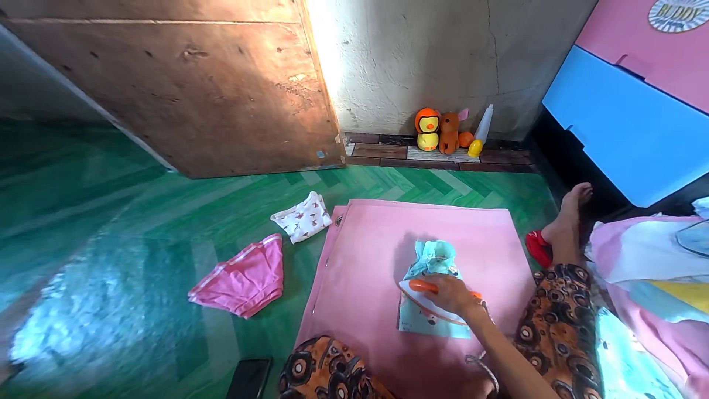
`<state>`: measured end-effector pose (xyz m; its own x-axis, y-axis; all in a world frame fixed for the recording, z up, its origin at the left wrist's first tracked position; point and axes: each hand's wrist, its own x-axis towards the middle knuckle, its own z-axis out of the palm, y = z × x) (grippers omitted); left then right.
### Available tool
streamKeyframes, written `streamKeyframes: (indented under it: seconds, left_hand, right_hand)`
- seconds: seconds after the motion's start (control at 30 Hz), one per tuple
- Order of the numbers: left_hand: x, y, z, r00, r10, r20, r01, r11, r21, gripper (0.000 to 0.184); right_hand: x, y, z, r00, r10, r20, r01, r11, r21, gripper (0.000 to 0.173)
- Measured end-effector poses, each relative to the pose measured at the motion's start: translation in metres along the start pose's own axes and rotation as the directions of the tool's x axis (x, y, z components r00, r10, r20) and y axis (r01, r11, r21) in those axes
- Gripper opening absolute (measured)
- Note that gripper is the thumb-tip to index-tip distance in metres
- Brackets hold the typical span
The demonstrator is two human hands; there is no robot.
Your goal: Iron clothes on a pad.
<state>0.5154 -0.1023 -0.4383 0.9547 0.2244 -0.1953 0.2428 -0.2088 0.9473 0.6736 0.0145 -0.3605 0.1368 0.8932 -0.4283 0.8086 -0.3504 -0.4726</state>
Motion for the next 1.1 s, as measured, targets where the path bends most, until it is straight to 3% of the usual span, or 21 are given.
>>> streamKeyframes:
  seconds: [0.17, 0.27, 0.5, 0.6, 1.1]
  left_hand:
    - [-0.007, 0.007, -0.001, 0.997, -0.026, -0.071, 0.026, 1.000, 0.006, 0.043]
    - [-0.007, 0.005, -0.002, 0.997, -0.016, -0.081, 0.015, 1.000, -0.009, 0.042]
    - [-0.002, -0.002, -0.002, 0.999, -0.048, -0.006, 0.048, 0.998, -0.029, 0.041]
    - [0.000, -0.004, -0.001, 1.000, -0.024, 0.005, 0.024, 0.998, -0.050, 0.039]
    - [-0.001, -0.007, 0.001, 0.999, -0.045, -0.029, 0.044, 0.999, -0.015, 0.039]
  right_hand:
    - [0.019, -0.031, 0.001, 0.998, -0.047, 0.032, 0.048, 0.998, -0.040, 0.046]
    - [0.020, -0.033, -0.004, 0.999, 0.041, 0.031, -0.041, 0.999, -0.016, 0.046]
    - [0.006, 0.020, -0.020, 0.964, 0.247, -0.099, -0.239, 0.968, 0.082, 0.048]
    - [0.004, 0.034, -0.021, 0.968, 0.228, -0.102, -0.222, 0.973, 0.067, 0.048]
    - [0.015, 0.017, -0.021, 0.995, 0.097, 0.016, -0.098, 0.993, 0.067, 0.047]
